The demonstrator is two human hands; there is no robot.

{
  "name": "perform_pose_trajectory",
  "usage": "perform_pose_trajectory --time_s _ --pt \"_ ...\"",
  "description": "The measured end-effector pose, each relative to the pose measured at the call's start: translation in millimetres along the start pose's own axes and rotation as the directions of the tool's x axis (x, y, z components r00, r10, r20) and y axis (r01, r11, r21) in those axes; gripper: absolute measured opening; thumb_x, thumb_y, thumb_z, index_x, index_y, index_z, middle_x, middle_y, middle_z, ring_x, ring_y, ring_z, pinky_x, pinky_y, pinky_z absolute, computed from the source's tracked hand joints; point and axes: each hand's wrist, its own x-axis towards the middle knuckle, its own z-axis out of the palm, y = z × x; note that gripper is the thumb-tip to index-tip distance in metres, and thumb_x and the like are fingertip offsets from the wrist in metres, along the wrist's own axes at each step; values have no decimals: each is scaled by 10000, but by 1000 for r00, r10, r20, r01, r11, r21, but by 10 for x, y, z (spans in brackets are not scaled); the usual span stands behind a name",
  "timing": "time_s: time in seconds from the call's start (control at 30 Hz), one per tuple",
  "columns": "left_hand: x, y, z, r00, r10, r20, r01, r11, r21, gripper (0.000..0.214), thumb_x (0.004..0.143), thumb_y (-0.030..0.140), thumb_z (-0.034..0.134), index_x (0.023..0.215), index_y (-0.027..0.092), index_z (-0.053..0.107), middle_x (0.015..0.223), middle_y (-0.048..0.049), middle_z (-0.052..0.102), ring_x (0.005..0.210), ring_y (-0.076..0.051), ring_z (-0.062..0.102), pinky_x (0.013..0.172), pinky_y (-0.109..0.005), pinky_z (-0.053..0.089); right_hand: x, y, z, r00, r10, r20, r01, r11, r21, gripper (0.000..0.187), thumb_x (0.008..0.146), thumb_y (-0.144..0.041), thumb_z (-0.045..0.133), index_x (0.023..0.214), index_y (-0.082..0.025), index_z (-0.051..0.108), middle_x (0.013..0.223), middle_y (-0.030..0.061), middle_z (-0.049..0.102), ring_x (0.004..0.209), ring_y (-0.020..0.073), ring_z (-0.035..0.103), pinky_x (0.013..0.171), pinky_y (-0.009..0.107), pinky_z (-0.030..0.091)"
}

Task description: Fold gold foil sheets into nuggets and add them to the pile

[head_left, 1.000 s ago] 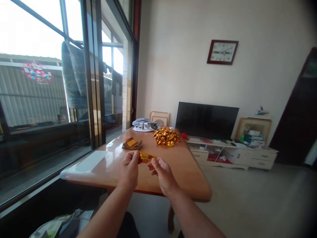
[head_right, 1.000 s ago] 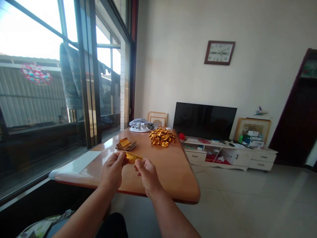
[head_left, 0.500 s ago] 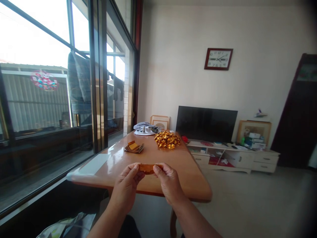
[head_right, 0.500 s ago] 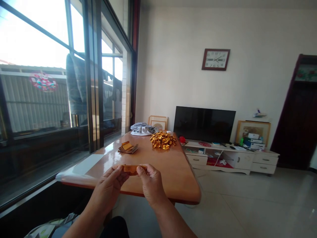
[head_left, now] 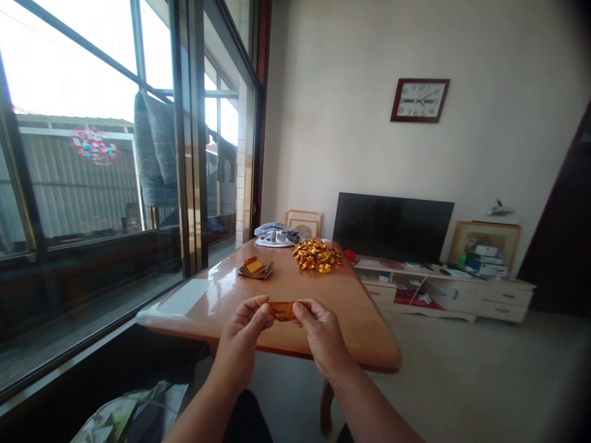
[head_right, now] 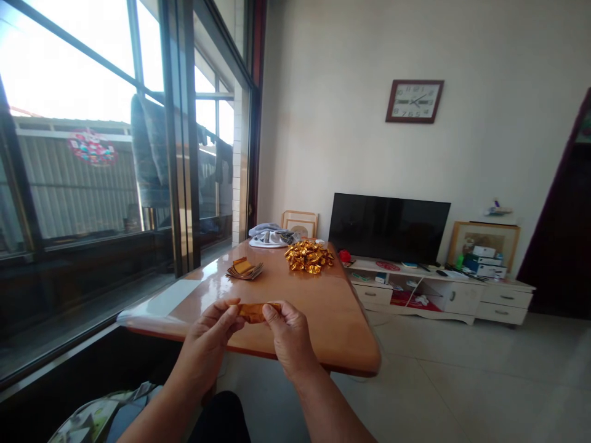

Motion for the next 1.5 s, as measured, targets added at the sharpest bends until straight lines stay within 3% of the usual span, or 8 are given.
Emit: perform_pose_trajectory --time_s 0.13,0.37,0.5,0.6,0.73,1.07,1.37,1.5 --pt "-4 -11 -17 999 43 34 -45 996 72 221 838 316 766 978 166 682 871 -3 651 805 -107 587 791 -218 457 -18 0 -20 999 42 12 -43 999 27 324 874 -477 697 911 -158 739 784 27 660 755 159 551 732 276 446" --pt "-8 -29 -35 1000 -27 -5 27 995 96 247 850 392 730 902 157 674 804 -14 650 755 -128 592 740 -237 455 -36 -24 -49 998 44 44 -44 999 4 318 886 -462 683 898 -148 733 765 25 645 736 153 539 714 273 440" --pt "24 49 -44 995 67 -79 -43 961 274 335 841 428 731 1070 192 664 1011 -37 684 901 -161 619 808 -256 466 -13 -49 -95 996 28 85 -19 995 -101 328 901 -466 659 882 -146 727 761 17 647 716 147 534 691 264 435" --pt "41 141 -20 997 67 44 -80 898 432 435 824 449 742 1164 191 655 1018 -56 694 936 -201 634 833 -294 482 -11 -88 -120 989 41 141 -16 985 -172 334 906 -472 642 887 -149 726 767 16 658 711 151 545 680 262 442" --pt "40 173 25 963 -51 264 -99 844 527 329 858 463 695 966 152 706 871 -63 697 814 -198 633 747 -295 489 -29 -143 -102 981 45 190 -5 979 -206 313 903 -454 641 873 -154 722 786 22 669 736 160 565 683 261 454" --pt "5 102 34 968 -28 249 -88 891 445 281 887 436 673 844 158 668 775 -28 662 745 -154 578 705 -249 460 -15 -123 -112 991 17 131 -6 996 -88 319 920 -458 617 840 -158 689 738 13 619 718 148 548 692 257 457" --pt "-10 140 68 960 -168 225 58 903 426 319 807 441 757 948 158 720 795 -57 687 712 -172 605 659 -255 461 -48 -253 -136 989 -17 148 56 964 -260 323 912 -464 608 782 -175 668 705 -4 603 682 143 511 655 248 440" --pt "-3 128 97 956 -169 240 66 920 387 320 786 451 776 843 142 716 689 -29 636 619 -132 529 578 -225 394 -56 -278 -109 988 -13 157 52 967 -249 330 913 -468 611 793 -170 685 712 3 627 684 145 534 657 249 450"
